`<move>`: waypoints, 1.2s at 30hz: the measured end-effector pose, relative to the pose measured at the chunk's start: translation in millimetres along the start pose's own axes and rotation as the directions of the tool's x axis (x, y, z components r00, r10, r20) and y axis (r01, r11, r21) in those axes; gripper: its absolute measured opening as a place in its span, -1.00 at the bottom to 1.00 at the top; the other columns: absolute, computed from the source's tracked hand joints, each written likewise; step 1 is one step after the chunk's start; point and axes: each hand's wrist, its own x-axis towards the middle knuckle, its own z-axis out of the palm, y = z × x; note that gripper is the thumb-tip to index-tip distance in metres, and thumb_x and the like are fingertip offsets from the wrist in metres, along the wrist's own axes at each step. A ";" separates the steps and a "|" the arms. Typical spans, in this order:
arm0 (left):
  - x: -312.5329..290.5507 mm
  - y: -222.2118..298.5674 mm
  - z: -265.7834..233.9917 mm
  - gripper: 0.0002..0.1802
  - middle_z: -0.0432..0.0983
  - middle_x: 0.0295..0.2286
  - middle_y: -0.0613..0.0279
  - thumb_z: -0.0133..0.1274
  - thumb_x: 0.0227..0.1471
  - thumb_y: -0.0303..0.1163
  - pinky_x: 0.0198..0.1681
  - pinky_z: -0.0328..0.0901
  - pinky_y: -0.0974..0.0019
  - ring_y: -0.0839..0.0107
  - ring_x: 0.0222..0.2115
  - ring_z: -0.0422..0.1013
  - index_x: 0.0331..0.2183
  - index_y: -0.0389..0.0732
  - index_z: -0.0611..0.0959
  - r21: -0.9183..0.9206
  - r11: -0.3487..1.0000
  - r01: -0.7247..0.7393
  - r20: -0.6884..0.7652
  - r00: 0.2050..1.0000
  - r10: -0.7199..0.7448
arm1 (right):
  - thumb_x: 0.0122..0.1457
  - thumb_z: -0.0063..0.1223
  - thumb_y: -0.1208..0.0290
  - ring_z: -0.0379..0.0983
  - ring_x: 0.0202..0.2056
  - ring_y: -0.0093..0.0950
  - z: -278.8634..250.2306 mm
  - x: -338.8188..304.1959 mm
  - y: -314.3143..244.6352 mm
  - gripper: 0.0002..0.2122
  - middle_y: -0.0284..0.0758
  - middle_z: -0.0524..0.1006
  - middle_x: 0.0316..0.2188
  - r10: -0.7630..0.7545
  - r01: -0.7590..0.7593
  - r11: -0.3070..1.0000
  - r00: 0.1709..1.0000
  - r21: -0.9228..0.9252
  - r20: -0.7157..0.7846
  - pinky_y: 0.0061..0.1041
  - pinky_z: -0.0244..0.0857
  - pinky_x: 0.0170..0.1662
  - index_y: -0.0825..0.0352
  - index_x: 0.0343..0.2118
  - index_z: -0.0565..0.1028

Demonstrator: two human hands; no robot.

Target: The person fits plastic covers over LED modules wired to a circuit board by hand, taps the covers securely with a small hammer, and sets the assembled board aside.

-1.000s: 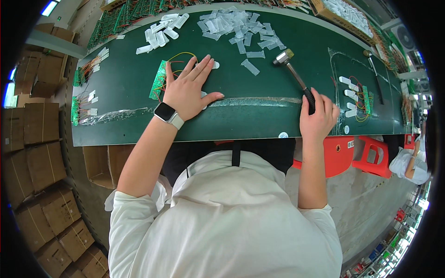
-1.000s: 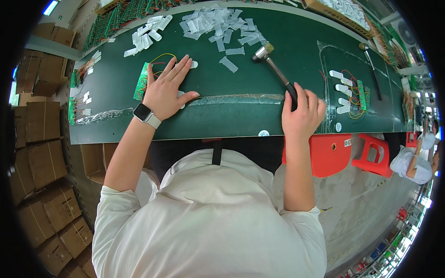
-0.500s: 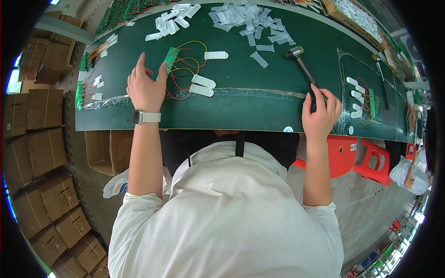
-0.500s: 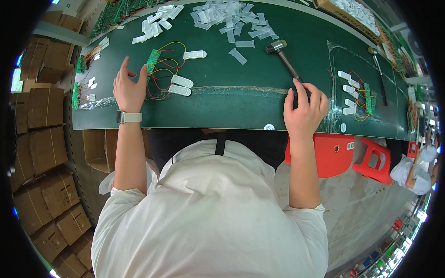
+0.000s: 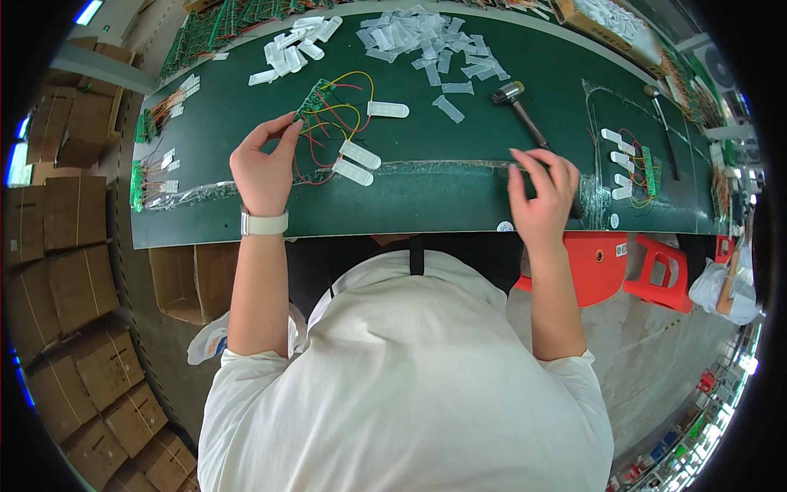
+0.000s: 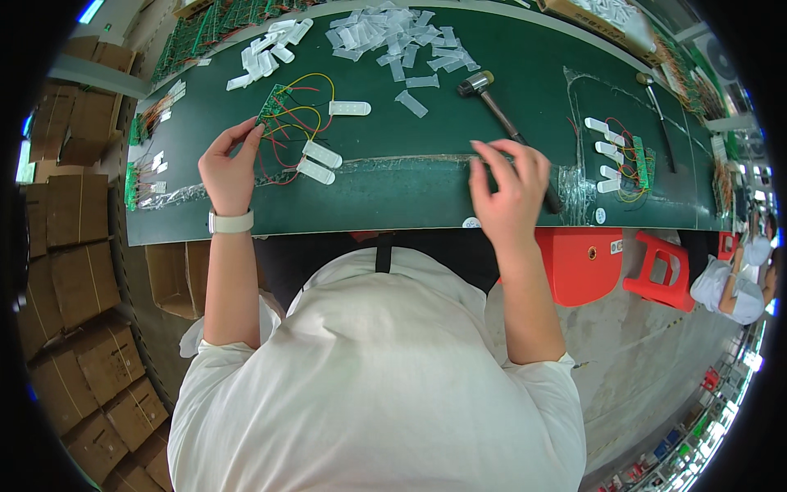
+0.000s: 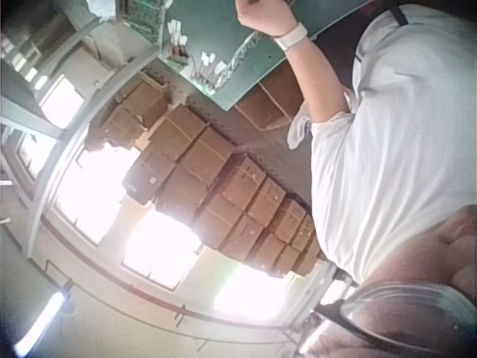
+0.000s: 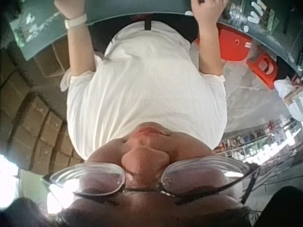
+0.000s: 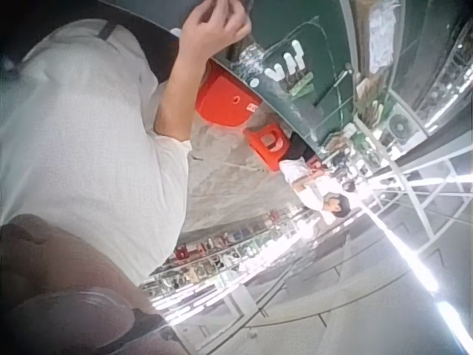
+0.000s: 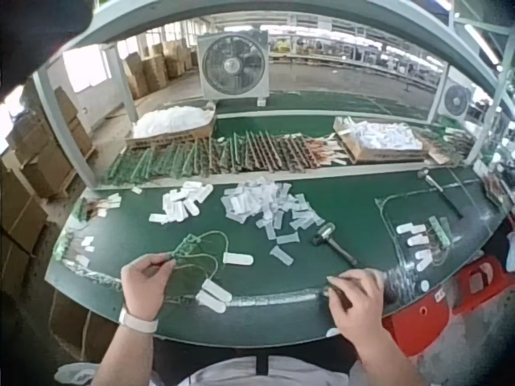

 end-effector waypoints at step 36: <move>-64.3 -24.6 -19.8 -0.52 0.38 0.24 0.04 0.19 0.16 -0.51 0.12 0.33 0.11 0.11 0.07 0.43 0.14 -0.13 0.65 0.300 0.831 -0.468 0.251 0.879 0.405 | 0.17 0.40 0.37 0.56 -0.28 -0.67 -174.5 51.4 161.4 -0.74 -0.36 0.71 -0.32 0.714 -0.712 0.696 0.674 0.092 -0.189 -0.62 0.40 -0.19 0.44 -0.16 0.70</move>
